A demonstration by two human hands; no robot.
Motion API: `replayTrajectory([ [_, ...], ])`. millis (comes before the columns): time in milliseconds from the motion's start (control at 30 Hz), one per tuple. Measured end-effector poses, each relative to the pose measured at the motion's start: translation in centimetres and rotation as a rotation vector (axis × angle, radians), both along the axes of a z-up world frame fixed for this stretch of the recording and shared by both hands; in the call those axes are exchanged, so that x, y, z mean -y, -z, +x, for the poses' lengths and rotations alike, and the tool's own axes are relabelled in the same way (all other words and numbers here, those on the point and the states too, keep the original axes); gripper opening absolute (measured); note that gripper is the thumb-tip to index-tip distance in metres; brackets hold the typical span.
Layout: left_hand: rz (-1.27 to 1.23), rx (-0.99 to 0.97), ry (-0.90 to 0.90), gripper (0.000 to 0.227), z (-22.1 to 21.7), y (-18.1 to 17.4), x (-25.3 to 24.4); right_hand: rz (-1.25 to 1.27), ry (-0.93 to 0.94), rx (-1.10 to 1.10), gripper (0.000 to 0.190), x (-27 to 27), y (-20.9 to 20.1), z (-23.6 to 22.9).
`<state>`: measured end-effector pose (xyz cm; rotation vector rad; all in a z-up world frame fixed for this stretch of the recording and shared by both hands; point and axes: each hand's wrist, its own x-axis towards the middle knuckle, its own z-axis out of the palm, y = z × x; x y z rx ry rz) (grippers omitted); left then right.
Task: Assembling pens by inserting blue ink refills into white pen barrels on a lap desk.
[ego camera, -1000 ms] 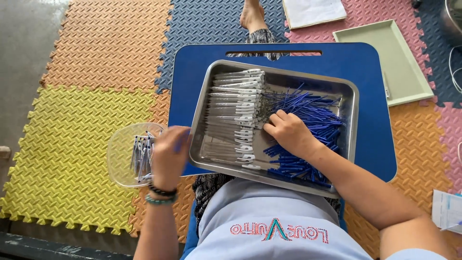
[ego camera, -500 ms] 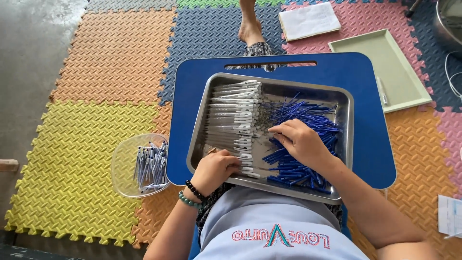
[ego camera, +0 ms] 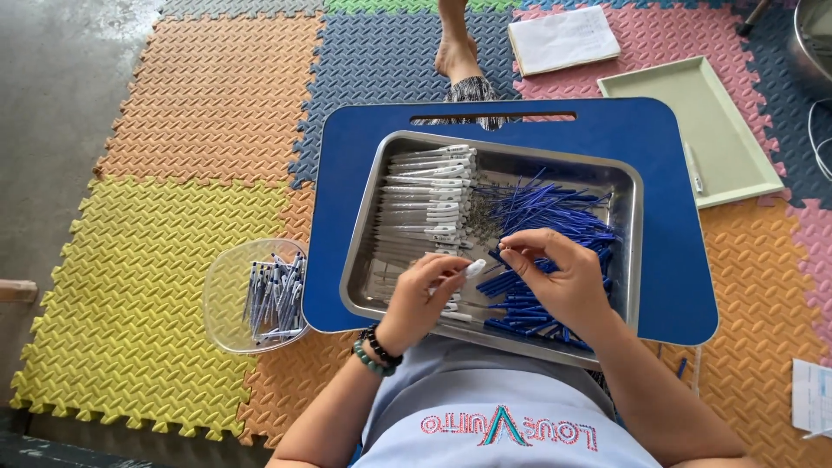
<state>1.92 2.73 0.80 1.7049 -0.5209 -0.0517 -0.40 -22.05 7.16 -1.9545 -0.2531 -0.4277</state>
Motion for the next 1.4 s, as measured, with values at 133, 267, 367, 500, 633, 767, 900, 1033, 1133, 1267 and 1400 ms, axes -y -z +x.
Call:
replayTrajectory([
  [133, -0.146, -0.155, 0.015, 0.023, -0.9, 0.4, 2.0, 0.048, -0.015, 0.019, 0.023, -0.8, 0.2, -0.2],
  [267, -0.160, -0.223, 0.041, 0.023, -1.1, 0.5, 2.2, 0.062, -0.047, -0.011, 0.023, -1.1, 0.5, -0.6],
  [367, -0.160, -0.218, 0.062, 0.023, -1.2, 0.0, 2.1, 0.058, -0.011, 0.003, 0.022, -1.5, 0.5, -0.7],
  [500, -0.190, -0.207, 0.101, 0.021, -1.2, 0.4, 2.2, 0.078, -0.032, -0.040, 0.023, -1.2, 1.0, -0.7],
  [633, -0.179, -0.202, 0.109, 0.021, -1.1, 0.5, 1.8, 0.090, -0.045, -0.037, 0.022, -1.1, 1.5, -0.9],
  [767, -0.223, -0.221, 0.113, 0.022, -1.2, 1.3, 1.8, 0.078, -0.044, -0.033, 0.021, -1.1, 1.6, -1.2],
  [900, -0.243, -0.207, 0.131, 0.023, -1.2, 1.5, 1.8, 0.079, -0.047, -0.077, 0.020, -0.7, 1.8, -1.2],
  [1033, -0.237, -0.204, 0.137, 0.022, -1.2, 1.2, 1.5, 0.050, -0.076, -0.031, 0.015, -0.8, 1.5, -1.4],
  [1133, -0.220, -0.210, 0.182, 0.024, -0.7, 1.1, 1.6, 0.029, -0.076, 0.005, 0.014, -0.4, 1.6, -1.3],
  [1267, -0.197, -0.196, 0.186, 0.031, -0.9, 0.9, 1.7, -0.028, -0.086, 0.003, 0.013, -0.2, 1.3, -1.6],
  [1400, -0.179, -0.182, 0.162, 0.032, -1.0, 1.0, 1.9, -0.214, -0.044, 0.019, 0.009, 2.2, 2.1, -1.1],
])
